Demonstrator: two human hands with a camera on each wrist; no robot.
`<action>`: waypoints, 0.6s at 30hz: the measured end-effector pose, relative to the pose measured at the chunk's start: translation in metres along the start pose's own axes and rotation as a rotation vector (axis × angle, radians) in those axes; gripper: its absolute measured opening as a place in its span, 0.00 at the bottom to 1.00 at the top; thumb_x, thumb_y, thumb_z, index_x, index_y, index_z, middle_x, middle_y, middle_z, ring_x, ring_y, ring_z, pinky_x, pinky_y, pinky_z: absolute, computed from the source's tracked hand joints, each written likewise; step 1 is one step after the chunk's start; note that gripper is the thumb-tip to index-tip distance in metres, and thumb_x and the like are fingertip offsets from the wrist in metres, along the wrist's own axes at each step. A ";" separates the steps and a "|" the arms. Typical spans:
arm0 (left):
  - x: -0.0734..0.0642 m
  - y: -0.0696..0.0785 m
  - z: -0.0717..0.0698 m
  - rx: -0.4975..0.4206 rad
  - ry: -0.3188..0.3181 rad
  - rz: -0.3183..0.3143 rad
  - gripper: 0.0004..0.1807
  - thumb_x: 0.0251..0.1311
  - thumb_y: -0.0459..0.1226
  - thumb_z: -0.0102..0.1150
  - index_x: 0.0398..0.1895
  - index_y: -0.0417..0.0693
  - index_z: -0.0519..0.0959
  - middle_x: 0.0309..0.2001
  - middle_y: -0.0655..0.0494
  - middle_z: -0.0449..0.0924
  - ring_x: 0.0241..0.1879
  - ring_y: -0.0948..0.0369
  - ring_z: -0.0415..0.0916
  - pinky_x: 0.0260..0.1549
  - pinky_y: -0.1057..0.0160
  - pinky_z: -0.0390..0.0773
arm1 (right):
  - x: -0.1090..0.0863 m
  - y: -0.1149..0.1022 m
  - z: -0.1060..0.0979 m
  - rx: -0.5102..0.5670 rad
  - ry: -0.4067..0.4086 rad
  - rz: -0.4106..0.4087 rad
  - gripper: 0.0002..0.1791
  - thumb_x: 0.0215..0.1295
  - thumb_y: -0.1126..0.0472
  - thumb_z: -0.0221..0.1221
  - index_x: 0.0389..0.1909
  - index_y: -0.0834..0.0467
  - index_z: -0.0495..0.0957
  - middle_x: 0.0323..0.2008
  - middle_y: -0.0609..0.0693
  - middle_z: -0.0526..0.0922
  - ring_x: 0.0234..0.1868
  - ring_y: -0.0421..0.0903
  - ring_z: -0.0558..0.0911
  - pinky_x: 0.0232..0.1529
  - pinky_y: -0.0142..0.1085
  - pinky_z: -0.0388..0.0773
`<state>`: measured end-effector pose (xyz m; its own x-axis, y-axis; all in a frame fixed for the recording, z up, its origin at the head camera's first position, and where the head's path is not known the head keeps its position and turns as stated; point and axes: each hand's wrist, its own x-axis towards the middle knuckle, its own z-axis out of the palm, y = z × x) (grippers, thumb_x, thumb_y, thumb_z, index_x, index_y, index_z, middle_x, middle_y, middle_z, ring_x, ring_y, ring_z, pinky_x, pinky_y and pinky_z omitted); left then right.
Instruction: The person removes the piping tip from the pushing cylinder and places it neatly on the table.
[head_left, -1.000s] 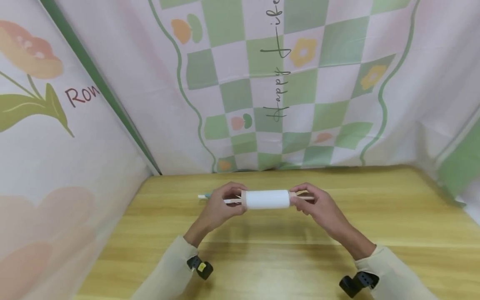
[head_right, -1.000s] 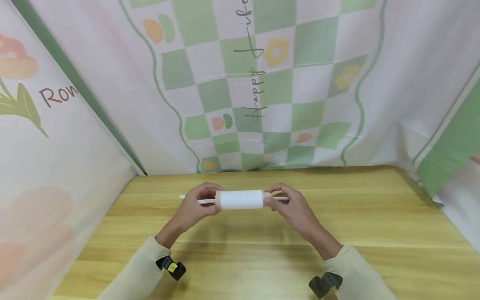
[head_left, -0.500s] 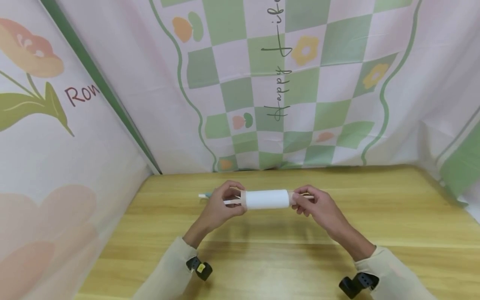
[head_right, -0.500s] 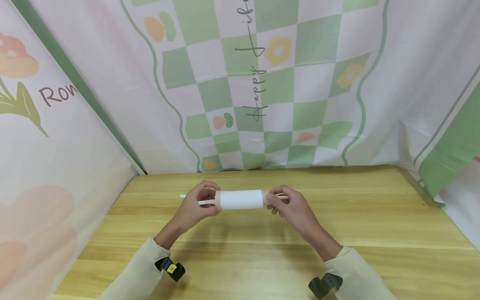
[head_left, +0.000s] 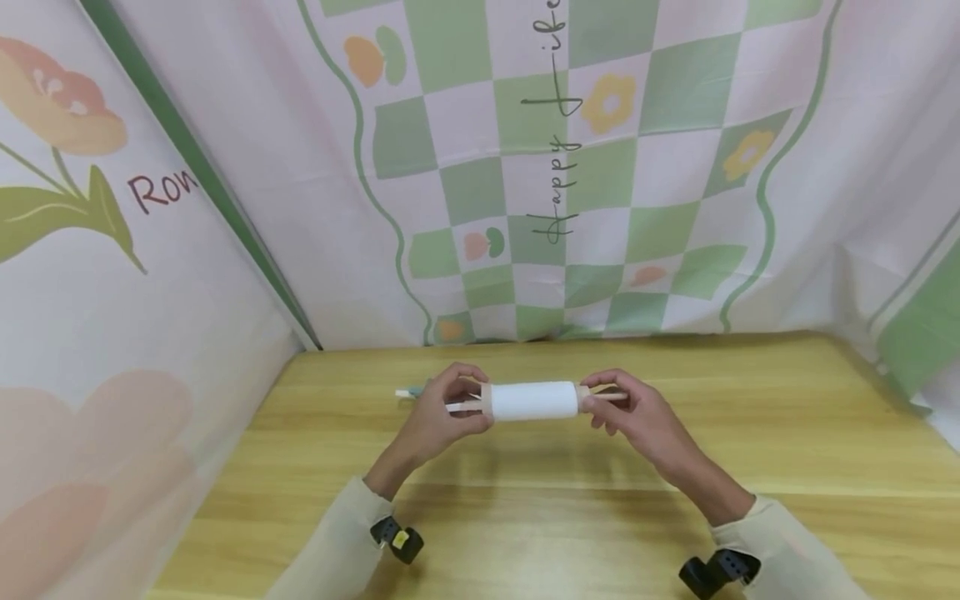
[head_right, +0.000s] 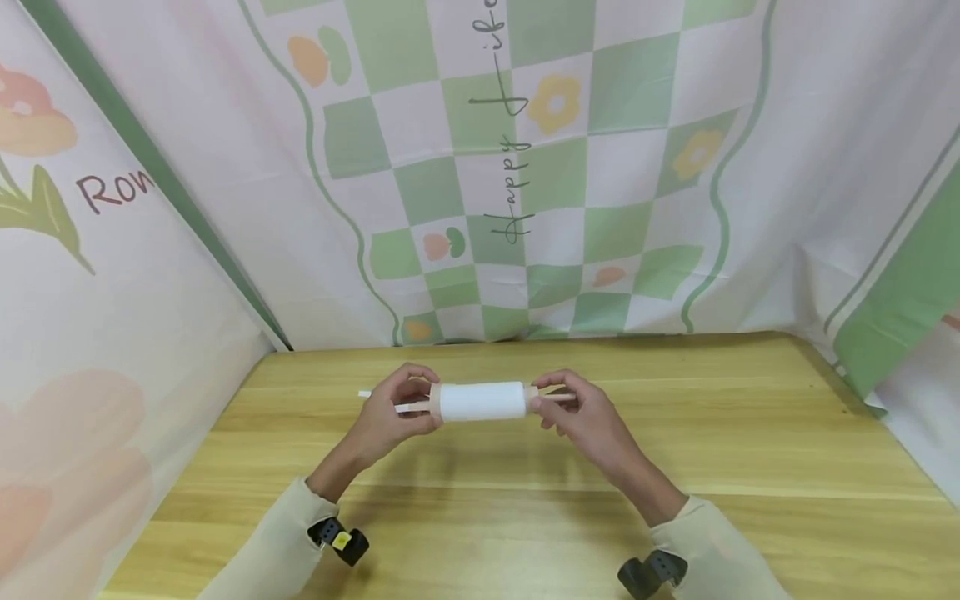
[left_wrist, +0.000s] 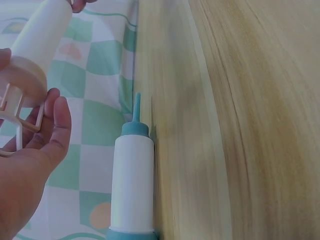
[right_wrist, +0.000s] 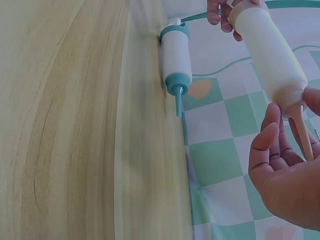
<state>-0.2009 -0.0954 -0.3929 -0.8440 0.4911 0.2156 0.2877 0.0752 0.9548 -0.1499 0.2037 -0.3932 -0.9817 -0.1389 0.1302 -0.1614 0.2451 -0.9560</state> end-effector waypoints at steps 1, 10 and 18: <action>0.000 0.000 0.000 0.002 0.002 -0.002 0.25 0.53 0.26 0.69 0.54 0.42 0.72 0.50 0.40 0.80 0.49 0.47 0.80 0.46 0.53 0.82 | 0.000 0.000 0.000 0.004 -0.001 -0.002 0.20 0.73 0.55 0.60 0.58 0.63 0.73 0.42 0.61 0.83 0.37 0.50 0.82 0.33 0.36 0.79; -0.001 0.000 0.002 0.000 0.002 -0.013 0.25 0.53 0.26 0.69 0.54 0.44 0.73 0.53 0.32 0.77 0.50 0.47 0.78 0.46 0.53 0.82 | 0.000 -0.003 -0.001 0.017 0.000 0.022 0.20 0.76 0.53 0.55 0.56 0.67 0.74 0.39 0.58 0.83 0.35 0.49 0.81 0.33 0.36 0.80; -0.002 -0.003 0.002 0.008 0.009 0.004 0.24 0.53 0.27 0.68 0.54 0.43 0.73 0.50 0.37 0.79 0.49 0.48 0.79 0.46 0.53 0.83 | -0.001 -0.001 -0.001 0.026 -0.002 0.009 0.19 0.73 0.57 0.59 0.57 0.66 0.74 0.44 0.59 0.83 0.38 0.50 0.83 0.35 0.37 0.80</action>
<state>-0.1990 -0.0949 -0.3964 -0.8466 0.4839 0.2217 0.2950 0.0799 0.9522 -0.1493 0.2049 -0.3922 -0.9829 -0.1386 0.1210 -0.1498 0.2210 -0.9637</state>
